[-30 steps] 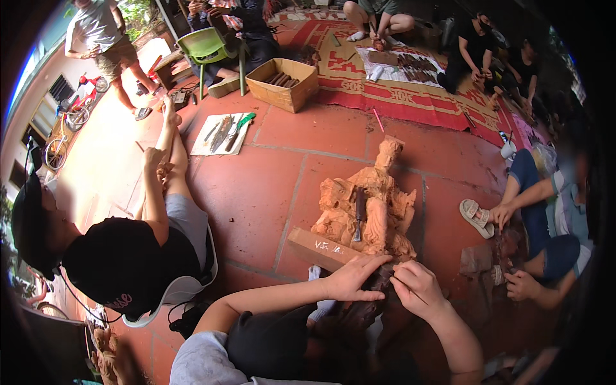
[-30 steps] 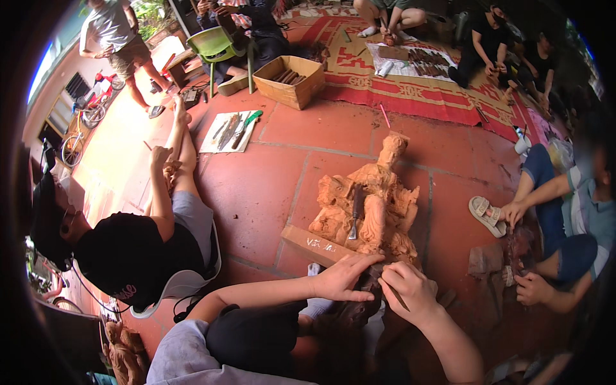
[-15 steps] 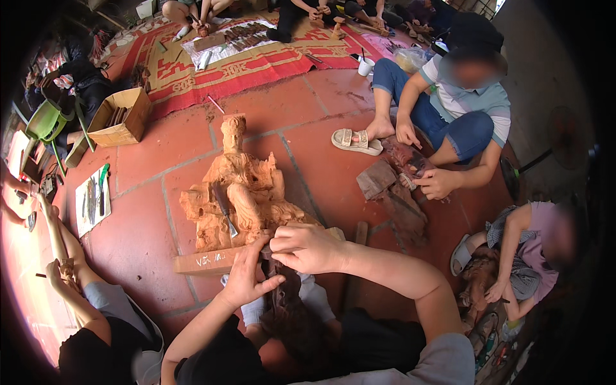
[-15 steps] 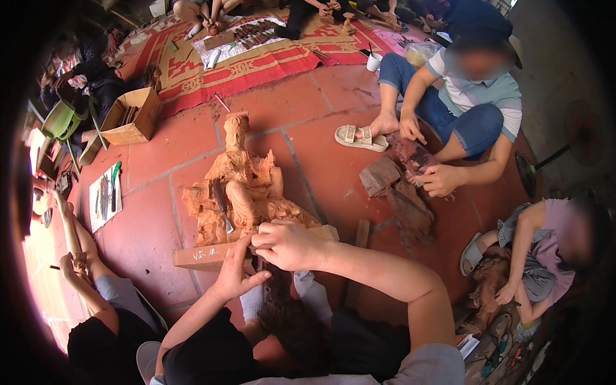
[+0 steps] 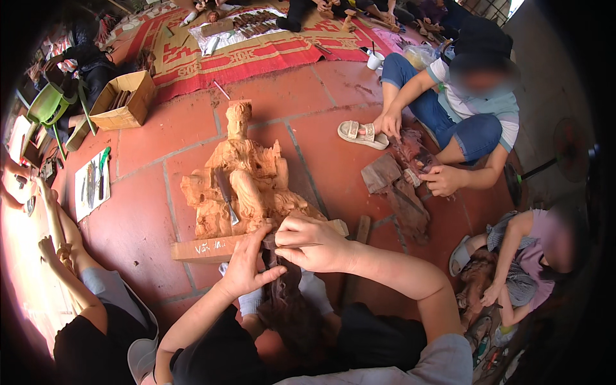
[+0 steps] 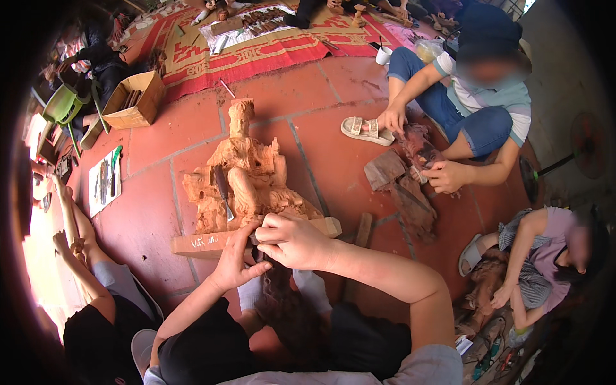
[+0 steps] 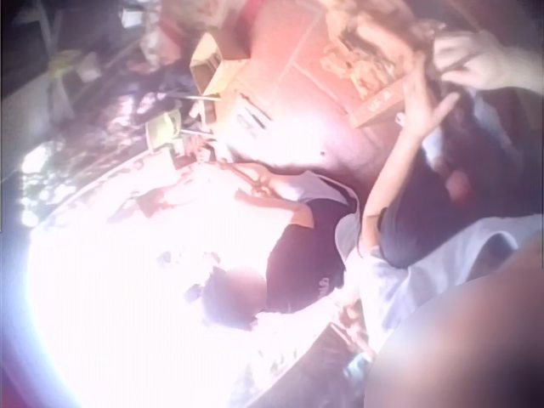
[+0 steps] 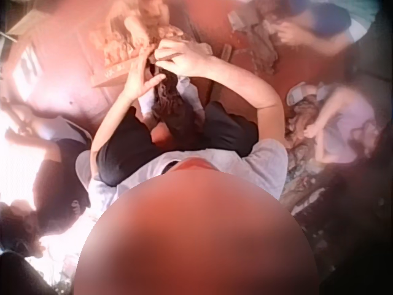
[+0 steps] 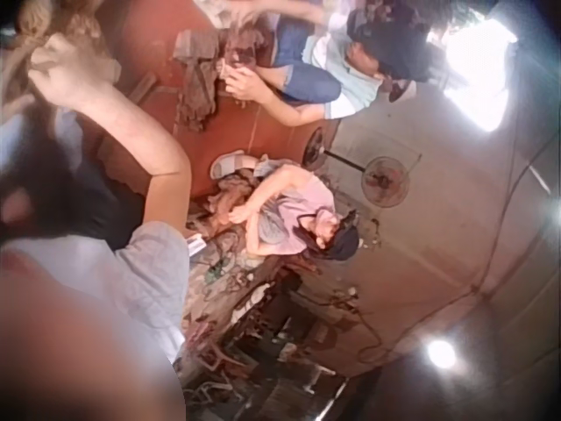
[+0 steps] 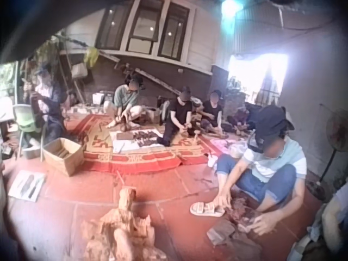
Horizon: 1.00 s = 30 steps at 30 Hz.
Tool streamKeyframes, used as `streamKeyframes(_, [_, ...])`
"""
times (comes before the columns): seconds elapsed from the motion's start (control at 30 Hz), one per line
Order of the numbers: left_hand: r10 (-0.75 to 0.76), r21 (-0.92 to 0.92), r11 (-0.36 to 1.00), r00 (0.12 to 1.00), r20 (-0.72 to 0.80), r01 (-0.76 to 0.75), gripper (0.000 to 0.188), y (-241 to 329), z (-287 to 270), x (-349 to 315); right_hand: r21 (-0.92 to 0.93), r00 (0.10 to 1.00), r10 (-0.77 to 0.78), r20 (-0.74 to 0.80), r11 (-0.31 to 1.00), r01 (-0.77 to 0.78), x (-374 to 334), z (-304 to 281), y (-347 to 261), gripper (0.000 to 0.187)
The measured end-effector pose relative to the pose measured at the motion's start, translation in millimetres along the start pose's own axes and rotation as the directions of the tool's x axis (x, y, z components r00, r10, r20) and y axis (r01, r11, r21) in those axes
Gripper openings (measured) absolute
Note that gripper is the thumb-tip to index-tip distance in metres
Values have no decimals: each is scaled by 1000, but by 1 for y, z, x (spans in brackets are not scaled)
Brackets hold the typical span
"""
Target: The person carves a piece of wood using a chisel while sitting on the floor. They hold the wood with one hand and use the chisel with the other to shape the surface.
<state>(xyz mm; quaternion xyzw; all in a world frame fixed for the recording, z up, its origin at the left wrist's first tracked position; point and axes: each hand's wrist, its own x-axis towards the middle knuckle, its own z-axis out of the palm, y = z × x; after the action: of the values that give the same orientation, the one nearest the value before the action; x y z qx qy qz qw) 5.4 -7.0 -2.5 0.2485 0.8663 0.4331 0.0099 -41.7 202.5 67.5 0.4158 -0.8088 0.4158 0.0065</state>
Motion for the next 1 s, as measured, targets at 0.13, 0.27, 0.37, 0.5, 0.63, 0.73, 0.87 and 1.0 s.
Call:
streamKeyframes(0.13, [-26, -30, 999, 999, 39, 27, 95, 3, -2, 2, 12, 995, 8, 99, 1000, -10, 2, -5, 7, 11])
streamKeyframes(0.27, [-34, -23, 999, 999, 42, 35, 96, 2, -3, 0, 120, 983, 144, 116, 980, -158, 3, -17, 14, 10])
streamKeyframes(0.37, [-19, 0, 1000, 1000, 7, 19, 93, 2, -3, 0, 49, 990, 125, 63, 991, -128, -1, -7, -4, 13])
streamKeyframes(0.5, [-16, 0, 1000, 1000, -1, 16, 93, 3, -2, 0, 112, 976, 173, 135, 976, -188, 4, -13, 12, 13])
streamKeyframes(0.63, [-39, -17, 999, 999, 34, 39, 95, 3, -4, 1, 110, 983, 158, 92, 980, -168, -1, -11, 7, 13])
streamKeyframes(0.73, [-43, -28, 999, 998, 43, 44, 96, 1, -2, -1, 51, 992, 110, 67, 992, -114, -3, -7, 1, 14])
streamKeyframes(0.87, [-34, -20, 999, 999, 34, 34, 96, 2, -3, 1, 84, 985, 141, 95, 985, -149, 1, -15, 13, 13])
streamKeyframes(1.0, [-19, -22, 1000, 1000, 0, 19, 92, 2, -1, 0, 34, 996, 86, 26, 996, -86, -5, -5, -1, 14])
